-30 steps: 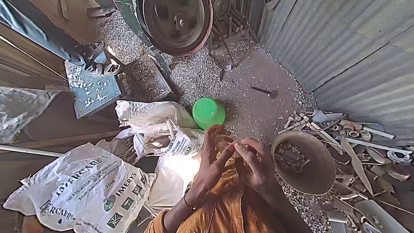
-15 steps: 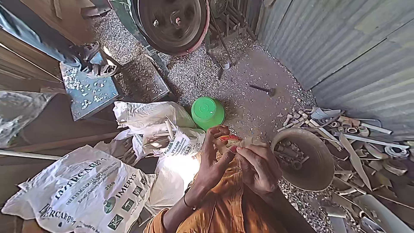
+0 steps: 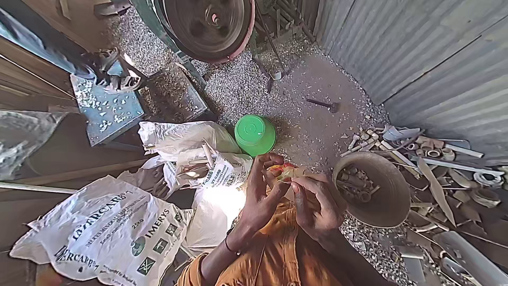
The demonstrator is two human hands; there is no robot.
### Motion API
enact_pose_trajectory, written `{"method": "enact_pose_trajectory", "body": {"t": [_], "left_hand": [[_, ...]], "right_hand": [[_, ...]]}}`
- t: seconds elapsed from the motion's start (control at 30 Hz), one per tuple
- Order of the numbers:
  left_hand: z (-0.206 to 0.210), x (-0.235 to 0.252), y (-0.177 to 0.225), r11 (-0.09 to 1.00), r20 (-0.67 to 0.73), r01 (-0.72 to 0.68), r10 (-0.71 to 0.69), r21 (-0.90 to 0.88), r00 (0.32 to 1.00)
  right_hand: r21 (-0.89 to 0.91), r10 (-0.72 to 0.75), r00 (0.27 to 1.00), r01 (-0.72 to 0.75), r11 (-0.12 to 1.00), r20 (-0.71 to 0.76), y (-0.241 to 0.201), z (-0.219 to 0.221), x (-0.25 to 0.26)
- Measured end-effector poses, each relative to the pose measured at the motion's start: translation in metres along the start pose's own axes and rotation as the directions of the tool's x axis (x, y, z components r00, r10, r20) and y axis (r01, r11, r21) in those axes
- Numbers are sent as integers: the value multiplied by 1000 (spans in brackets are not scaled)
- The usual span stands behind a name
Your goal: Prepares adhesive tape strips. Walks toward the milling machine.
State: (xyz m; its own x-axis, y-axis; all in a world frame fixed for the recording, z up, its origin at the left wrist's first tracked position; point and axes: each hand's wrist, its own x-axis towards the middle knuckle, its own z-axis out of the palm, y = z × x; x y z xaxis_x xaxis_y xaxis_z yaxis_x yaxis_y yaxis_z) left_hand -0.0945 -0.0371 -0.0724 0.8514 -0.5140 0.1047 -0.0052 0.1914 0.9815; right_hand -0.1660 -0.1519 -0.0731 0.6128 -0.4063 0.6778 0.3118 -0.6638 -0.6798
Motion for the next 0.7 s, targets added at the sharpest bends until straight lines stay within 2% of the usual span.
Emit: {"method": "enact_pose_trajectory", "body": {"t": [0.4,0.7], "left_hand": [[0,0,-4,999,-19,-49,48,-20,999],[-3,2,-8,999,39,-46,46,-6,998]], "right_hand": [[14,36,999,-35,999,-19,-1,3,2],[6,51,996,-50,999,-76,-5,5,3]]}}
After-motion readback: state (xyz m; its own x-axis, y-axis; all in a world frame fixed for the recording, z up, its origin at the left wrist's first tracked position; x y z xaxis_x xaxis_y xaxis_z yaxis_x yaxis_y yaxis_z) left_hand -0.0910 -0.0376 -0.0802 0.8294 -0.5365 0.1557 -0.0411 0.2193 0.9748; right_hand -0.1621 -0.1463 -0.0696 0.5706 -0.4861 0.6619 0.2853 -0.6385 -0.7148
